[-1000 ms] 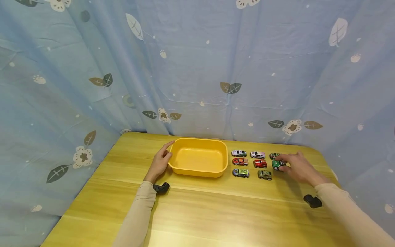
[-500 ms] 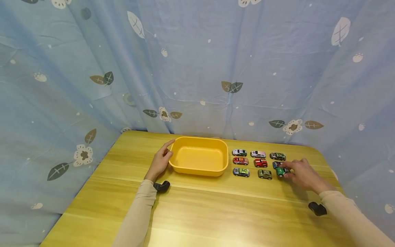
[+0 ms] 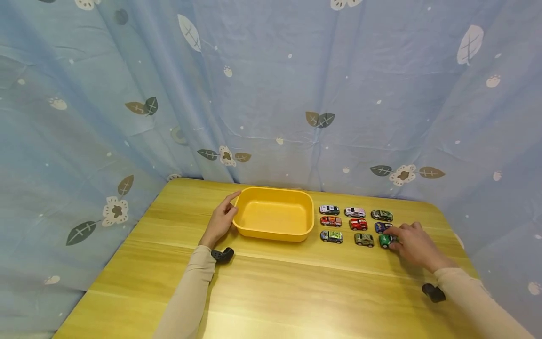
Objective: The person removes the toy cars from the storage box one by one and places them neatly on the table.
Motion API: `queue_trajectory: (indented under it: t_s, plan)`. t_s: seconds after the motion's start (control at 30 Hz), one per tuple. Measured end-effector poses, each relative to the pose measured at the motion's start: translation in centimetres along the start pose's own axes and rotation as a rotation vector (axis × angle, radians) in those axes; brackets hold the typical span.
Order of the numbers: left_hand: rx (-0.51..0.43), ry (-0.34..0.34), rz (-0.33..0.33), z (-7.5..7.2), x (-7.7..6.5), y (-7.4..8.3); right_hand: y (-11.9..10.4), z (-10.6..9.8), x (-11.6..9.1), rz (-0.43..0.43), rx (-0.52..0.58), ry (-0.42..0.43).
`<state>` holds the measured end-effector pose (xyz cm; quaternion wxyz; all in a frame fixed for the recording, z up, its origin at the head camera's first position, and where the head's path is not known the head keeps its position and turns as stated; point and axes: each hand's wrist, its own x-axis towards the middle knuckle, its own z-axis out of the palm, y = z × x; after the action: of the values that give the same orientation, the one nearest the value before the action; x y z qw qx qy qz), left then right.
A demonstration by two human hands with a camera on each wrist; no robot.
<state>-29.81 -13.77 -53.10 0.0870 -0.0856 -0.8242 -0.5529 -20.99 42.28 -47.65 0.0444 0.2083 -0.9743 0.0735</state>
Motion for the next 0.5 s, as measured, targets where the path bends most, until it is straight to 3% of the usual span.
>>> queue_trajectory:
  t_s: [0.5]
  plan:
    - [-0.004,0.009,-0.015,0.15,0.08,0.02,0.04,1.0,-0.07,0.016,-0.039,0.03]
